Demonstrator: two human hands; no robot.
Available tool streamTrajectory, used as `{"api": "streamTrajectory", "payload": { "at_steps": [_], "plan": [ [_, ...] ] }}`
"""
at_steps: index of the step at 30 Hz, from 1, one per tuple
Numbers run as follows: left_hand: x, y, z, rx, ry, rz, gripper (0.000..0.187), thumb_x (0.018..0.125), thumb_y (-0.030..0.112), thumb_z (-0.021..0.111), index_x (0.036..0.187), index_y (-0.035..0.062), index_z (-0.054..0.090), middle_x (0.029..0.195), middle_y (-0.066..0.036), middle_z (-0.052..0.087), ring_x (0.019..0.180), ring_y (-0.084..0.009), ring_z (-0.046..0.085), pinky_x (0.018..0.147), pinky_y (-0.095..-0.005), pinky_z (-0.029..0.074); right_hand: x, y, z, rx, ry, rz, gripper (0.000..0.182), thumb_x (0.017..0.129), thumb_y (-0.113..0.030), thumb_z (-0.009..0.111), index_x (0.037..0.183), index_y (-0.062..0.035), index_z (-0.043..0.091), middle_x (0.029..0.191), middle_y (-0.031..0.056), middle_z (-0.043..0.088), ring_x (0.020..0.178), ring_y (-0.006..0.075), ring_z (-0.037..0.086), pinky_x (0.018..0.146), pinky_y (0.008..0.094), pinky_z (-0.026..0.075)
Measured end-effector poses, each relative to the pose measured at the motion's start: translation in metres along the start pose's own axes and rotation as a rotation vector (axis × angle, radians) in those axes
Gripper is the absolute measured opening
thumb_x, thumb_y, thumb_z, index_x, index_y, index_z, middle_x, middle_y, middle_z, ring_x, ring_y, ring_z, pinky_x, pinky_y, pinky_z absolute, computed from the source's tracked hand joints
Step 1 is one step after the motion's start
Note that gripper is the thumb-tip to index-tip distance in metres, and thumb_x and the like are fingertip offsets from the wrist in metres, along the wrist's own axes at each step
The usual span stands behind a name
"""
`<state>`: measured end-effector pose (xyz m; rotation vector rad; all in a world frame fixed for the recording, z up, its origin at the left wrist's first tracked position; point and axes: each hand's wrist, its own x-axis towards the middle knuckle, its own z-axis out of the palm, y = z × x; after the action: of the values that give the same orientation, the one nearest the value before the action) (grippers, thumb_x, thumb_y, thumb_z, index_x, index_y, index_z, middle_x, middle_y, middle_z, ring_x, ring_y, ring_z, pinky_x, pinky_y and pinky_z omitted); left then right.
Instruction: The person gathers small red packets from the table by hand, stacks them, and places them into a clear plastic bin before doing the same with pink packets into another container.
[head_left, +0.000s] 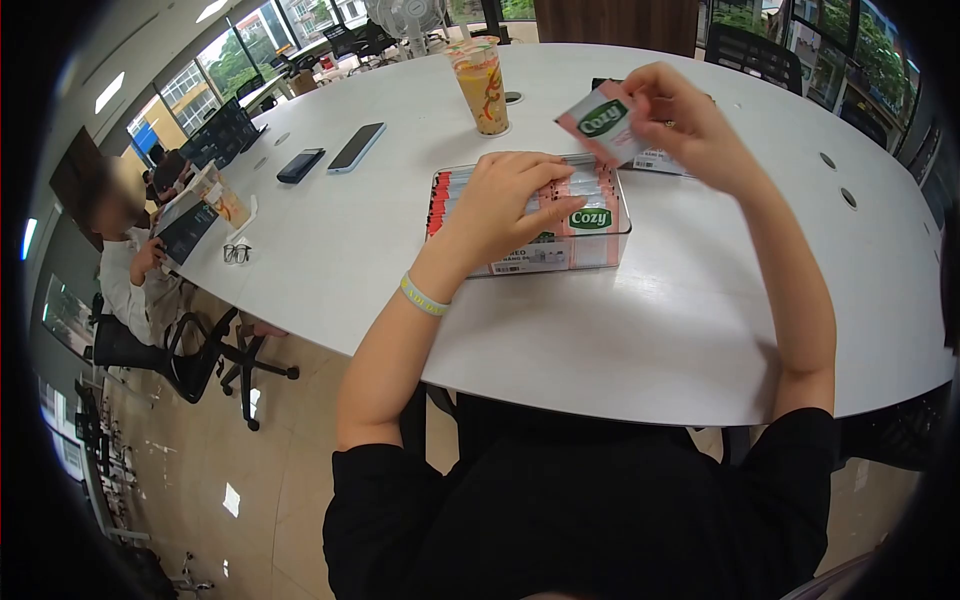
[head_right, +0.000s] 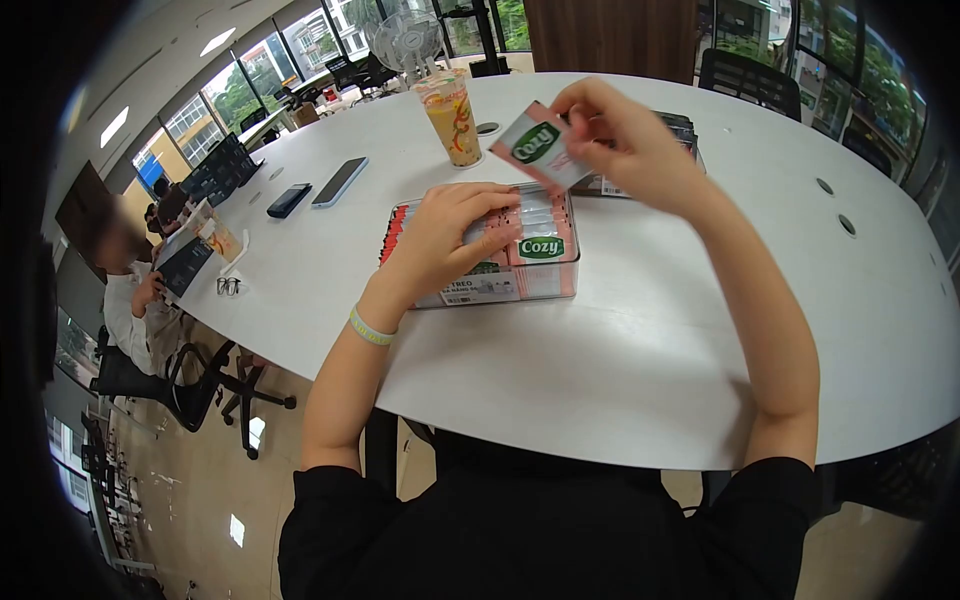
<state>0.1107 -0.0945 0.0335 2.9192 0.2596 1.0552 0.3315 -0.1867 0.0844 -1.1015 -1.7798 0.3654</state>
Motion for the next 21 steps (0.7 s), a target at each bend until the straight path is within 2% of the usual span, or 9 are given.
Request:
{"api": "streamTrajectory", "payload": {
  "at_steps": [2,4,5,7,8,11,15,17,21],
  "plan": [
    [0.0,0.0,0.001,-0.026,0.017,0.013,0.028,0.083,0.028,0.054,0.099,0.0066,0.063,0.101,-0.011,0.06,0.096,-0.024,0.054,0.084,-0.0319,0.038,0.0,0.012,0.021,0.148,-0.022,0.067,0.025,0.084,-0.002,0.052,0.108,-0.0038,0.047,0.082,-0.0011,0.045,0.081,0.0067,0.048,0.072,0.0231,0.044],
    [0.002,-0.004,0.0,-0.197,-0.125,-0.161,0.03,0.08,0.034,0.058,0.083,0.0052,0.065,0.091,-0.007,0.063,0.093,-0.0213,0.055,0.089,-0.0331,0.031,-0.004,0.019,0.032,0.138,-0.082,0.163,0.035,0.081,0.0,0.054,0.115,-0.005,0.044,0.089,0.0018,0.05,0.082,0.0093,0.05,0.074,0.0243,0.045],
    [0.003,-0.006,0.002,-0.199,-0.128,-0.161,0.03,0.08,0.034,0.058,0.083,0.0052,0.065,0.091,-0.007,0.063,0.093,-0.0213,0.055,0.089,-0.0331,0.031,-0.005,0.019,0.033,0.14,-0.081,0.166,0.035,0.081,0.0,0.054,0.115,-0.005,0.044,0.089,0.0018,0.05,0.082,0.0093,0.05,0.074,0.0243,0.045],
    [0.004,-0.009,0.007,-0.275,0.059,-0.1,0.019,0.079,0.023,0.061,0.074,0.0049,0.064,0.081,-0.008,0.063,0.076,-0.0223,0.058,0.072,-0.0311,0.041,-0.008,0.019,0.033,0.202,-0.188,0.285,0.052,0.077,0.003,0.056,0.123,-0.0084,0.036,0.102,0.0064,0.05,0.098,0.0138,0.051,0.083,0.0287,0.047],
    [0.004,-0.009,0.008,-0.278,0.058,-0.103,0.019,0.079,0.023,0.061,0.074,0.0049,0.064,0.081,-0.008,0.063,0.076,-0.0223,0.058,0.072,-0.0311,0.041,-0.009,0.016,0.032,0.103,-0.213,0.296,0.065,0.073,0.005,0.059,0.129,-0.0119,0.032,0.103,0.0075,0.05,0.097,0.0143,0.051,0.083,0.0289,0.047],
    [0.006,-0.008,0.006,-0.37,0.128,-0.08,0.017,0.076,0.019,0.063,0.074,0.0025,0.062,0.074,-0.008,0.062,0.071,-0.0225,0.058,0.068,-0.0309,0.042,-0.009,0.006,0.032,-0.012,-0.282,0.321,0.071,0.072,0.003,0.061,0.133,-0.0141,0.029,0.104,0.0085,0.05,0.094,0.0148,0.053,0.083,0.0291,0.046],
    [0.005,-0.009,0.004,-0.323,-0.015,-0.148,0.016,0.076,0.016,0.064,0.075,0.0008,0.061,0.077,-0.011,0.062,0.075,-0.0202,0.059,0.072,-0.0298,0.044,-0.011,-0.005,0.034,-0.168,-0.282,0.265,0.067,0.072,0.0,0.063,0.131,-0.0124,0.033,0.101,0.0093,0.053,0.087,0.0152,0.056,0.08,0.0287,0.047],
    [0.004,-0.009,0.004,-0.35,-0.037,-0.204,0.016,0.076,0.016,0.064,0.076,0.0004,0.06,0.079,-0.011,0.062,0.075,-0.0193,0.059,0.072,-0.0294,0.044,-0.009,0.008,0.031,-0.249,-0.338,0.113,0.059,0.073,-0.002,0.063,0.126,-0.0091,0.04,0.097,0.0099,0.057,0.081,0.0156,0.058,0.076,0.029,0.047],
    [0.003,-0.006,0.002,-0.398,-0.003,-0.281,0.018,0.076,0.017,0.064,0.081,0.0001,0.06,0.087,-0.009,0.063,0.076,-0.0191,0.058,0.071,-0.0272,0.044,-0.005,0.011,0.025,-0.392,-0.385,0.188,0.051,0.075,-0.005,0.062,0.123,-0.0079,0.044,0.095,0.0106,0.06,0.089,0.0208,0.061,0.082,0.0289,0.048]
  ]
}}
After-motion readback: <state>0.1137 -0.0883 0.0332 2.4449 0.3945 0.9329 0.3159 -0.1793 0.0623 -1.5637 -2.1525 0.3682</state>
